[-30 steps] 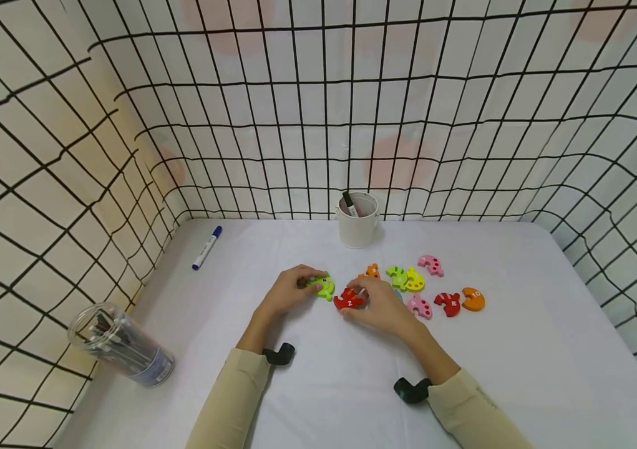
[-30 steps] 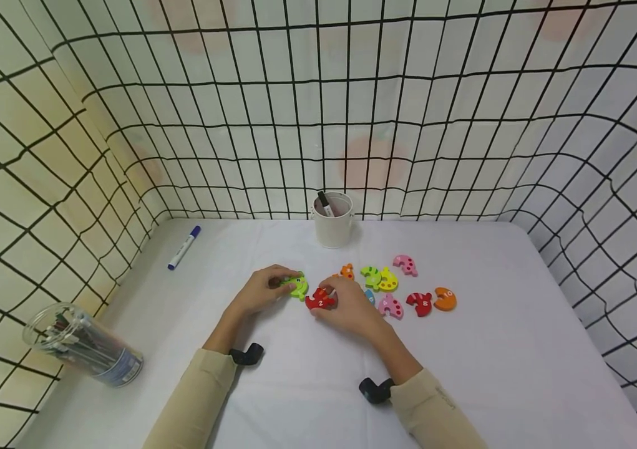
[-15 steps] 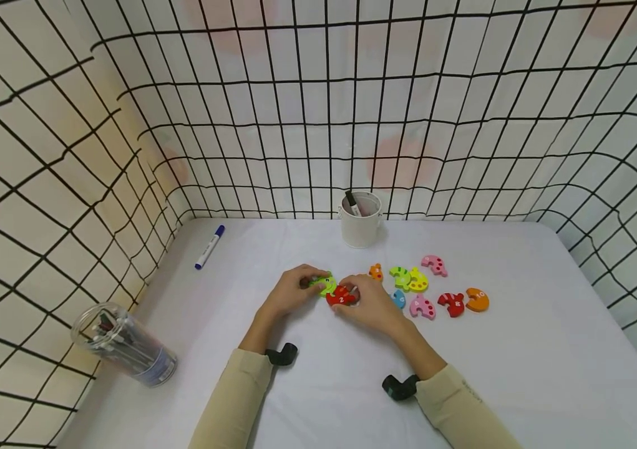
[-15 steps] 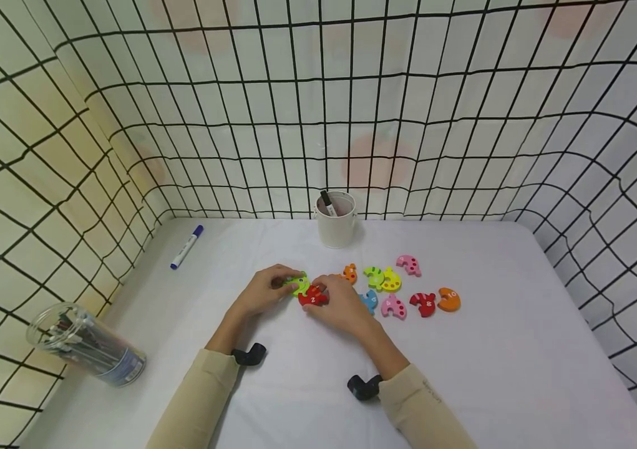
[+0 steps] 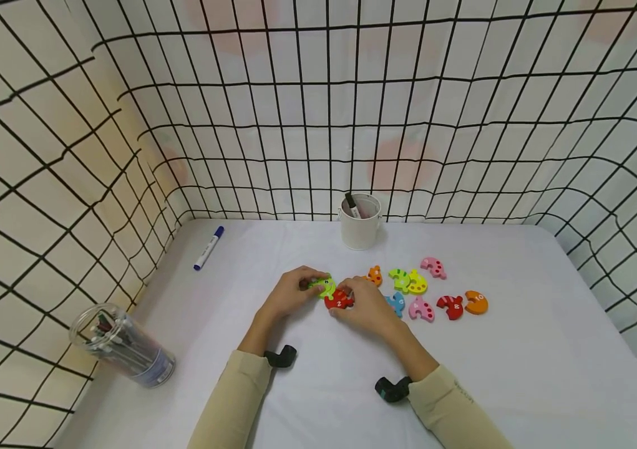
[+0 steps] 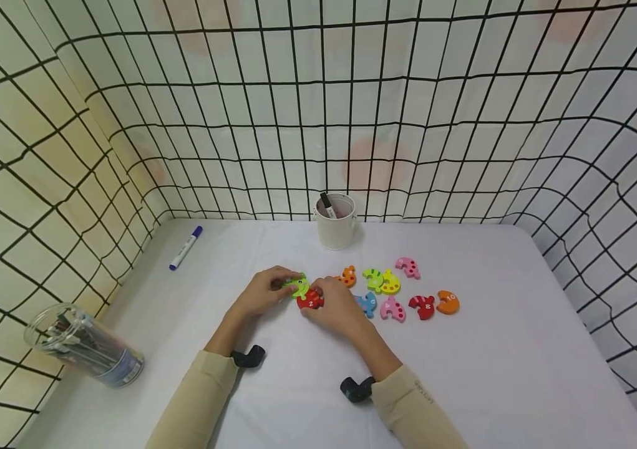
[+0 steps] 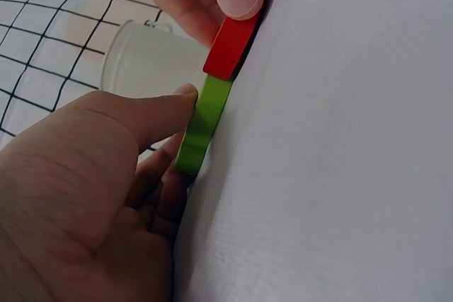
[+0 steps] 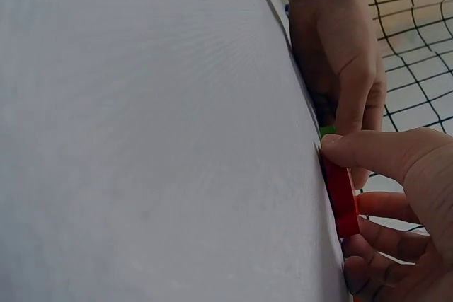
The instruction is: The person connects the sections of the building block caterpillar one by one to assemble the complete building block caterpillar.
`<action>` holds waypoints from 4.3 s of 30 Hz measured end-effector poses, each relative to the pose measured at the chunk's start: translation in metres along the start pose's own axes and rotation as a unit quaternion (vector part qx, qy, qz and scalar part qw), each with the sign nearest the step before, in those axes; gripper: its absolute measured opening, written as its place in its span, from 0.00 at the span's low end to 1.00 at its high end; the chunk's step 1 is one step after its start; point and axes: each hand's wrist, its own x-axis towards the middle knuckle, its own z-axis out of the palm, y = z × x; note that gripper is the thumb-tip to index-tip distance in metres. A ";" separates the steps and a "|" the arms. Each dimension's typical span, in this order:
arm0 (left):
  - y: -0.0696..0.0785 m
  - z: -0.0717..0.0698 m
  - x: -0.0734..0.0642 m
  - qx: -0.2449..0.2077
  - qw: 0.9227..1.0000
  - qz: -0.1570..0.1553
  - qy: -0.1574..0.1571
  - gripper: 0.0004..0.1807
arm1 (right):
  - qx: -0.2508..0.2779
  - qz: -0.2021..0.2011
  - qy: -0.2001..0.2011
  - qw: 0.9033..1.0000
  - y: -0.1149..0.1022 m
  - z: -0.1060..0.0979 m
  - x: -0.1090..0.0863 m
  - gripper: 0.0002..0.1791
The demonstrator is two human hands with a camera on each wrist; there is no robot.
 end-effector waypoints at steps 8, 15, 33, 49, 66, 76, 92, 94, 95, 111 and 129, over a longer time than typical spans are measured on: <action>0.004 0.001 -0.001 -0.004 1.000 0.006 0.001 0.18 | 0.019 0.013 0.011 1.000 -0.004 -0.002 -0.001 0.26; 0.003 0.001 -0.001 0.010 1.000 0.001 -0.002 0.21 | 0.046 -0.006 0.011 0.999 0.006 -0.002 0.001 0.25; -0.002 0.000 0.002 0.021 0.999 0.040 -0.015 0.19 | 0.021 0.034 0.071 0.997 0.051 -0.046 0.008 0.23; -0.003 0.002 -0.001 0.048 0.998 0.017 -0.021 0.28 | -0.020 0.059 0.017 0.998 0.051 -0.041 0.009 0.31; -0.001 -0.003 -0.003 0.056 0.997 0.025 -0.035 0.30 | 0.018 0.009 0.034 0.999 0.054 -0.046 -0.002 0.29; -0.003 -0.002 -0.002 0.050 0.998 0.032 -0.035 0.28 | 0.020 -0.011 0.047 0.999 0.048 -0.044 -0.012 0.28; -0.002 -0.001 -0.002 0.046 0.998 0.027 -0.029 0.27 | 0.024 -0.056 0.006 0.998 0.013 -0.021 -0.013 0.27; -0.001 -0.001 -0.001 0.044 0.998 0.027 -0.028 0.27 | 0.024 -0.061 0.003 0.998 0.011 -0.020 -0.013 0.27; -0.001 -0.001 -0.001 0.042 0.998 0.025 -0.029 0.27 | 0.025 -0.062 0.000 0.998 0.010 -0.019 -0.014 0.27; 0.005 0.000 0.001 0.023 0.999 -0.012 -0.035 0.27 | -0.007 0.000 -0.033 0.999 0.000 -0.010 -0.008 0.26; 0.010 0.008 0.001 0.034 0.999 0.008 -0.032 0.38 | 0.022 -0.028 -0.017 0.999 0.010 -0.021 -0.014 0.27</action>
